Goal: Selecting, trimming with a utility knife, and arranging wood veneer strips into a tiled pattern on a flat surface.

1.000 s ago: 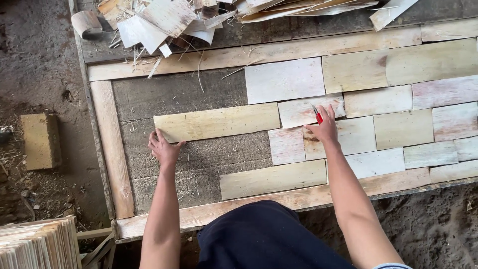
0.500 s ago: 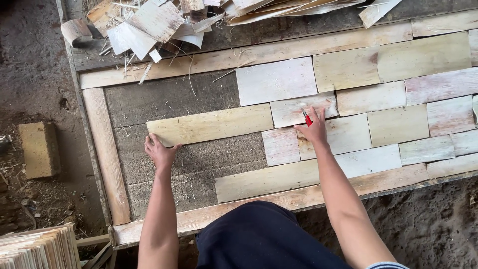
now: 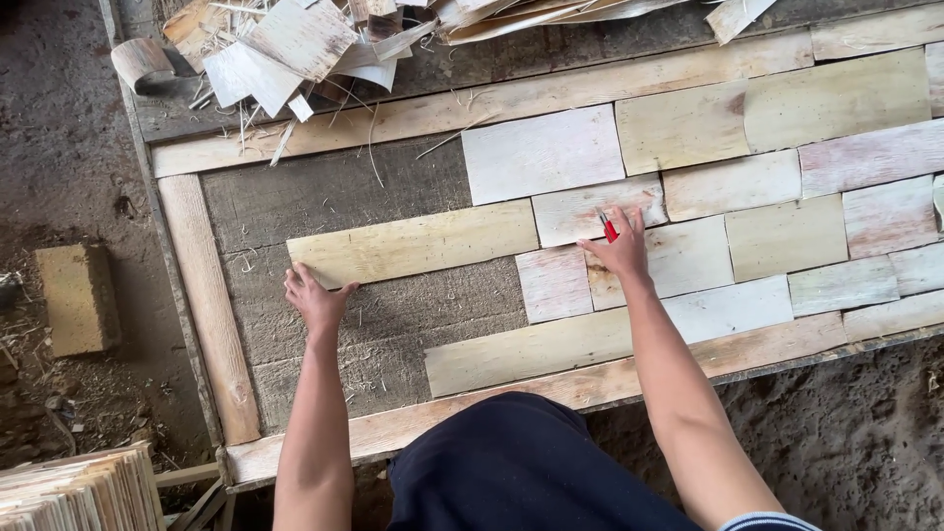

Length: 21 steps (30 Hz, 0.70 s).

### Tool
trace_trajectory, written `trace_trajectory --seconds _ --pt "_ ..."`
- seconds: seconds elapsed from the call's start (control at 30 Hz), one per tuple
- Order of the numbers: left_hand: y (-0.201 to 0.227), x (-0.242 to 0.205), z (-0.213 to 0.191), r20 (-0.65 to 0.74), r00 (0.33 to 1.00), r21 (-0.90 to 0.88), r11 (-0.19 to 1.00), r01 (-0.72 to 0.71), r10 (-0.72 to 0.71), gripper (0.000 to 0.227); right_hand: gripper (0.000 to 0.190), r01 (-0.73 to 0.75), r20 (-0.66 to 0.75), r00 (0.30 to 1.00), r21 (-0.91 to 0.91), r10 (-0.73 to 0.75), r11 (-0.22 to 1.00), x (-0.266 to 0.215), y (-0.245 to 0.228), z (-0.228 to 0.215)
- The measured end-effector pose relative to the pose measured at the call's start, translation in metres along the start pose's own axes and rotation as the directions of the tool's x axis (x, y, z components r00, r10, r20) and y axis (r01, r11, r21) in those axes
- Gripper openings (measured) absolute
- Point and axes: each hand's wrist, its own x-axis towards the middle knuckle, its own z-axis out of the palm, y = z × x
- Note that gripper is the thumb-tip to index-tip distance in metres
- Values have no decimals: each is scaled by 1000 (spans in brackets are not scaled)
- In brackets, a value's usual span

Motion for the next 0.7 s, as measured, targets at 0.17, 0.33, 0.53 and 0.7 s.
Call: trace_trajectory --seconds 0.17,0.33,0.53,0.7 --pt "5 -2 -6 1 1000 -4 1000 3 -3 120 104 16 -26 1000 2 -16 1000 -4 2 5" --pt "9 -6 -7 -11 1000 -33 999 -2 2 117 104 9 -47 999 -9 -10 1000 3 9 16" --pt "11 -9 -9 -45 999 -28 1000 -11 10 114 102 -10 -40 999 -6 10 1000 2 7 14" --pt "18 -12 -15 -36 999 -18 1000 0 -1 111 101 25 -66 998 25 -23 999 0 5 11"
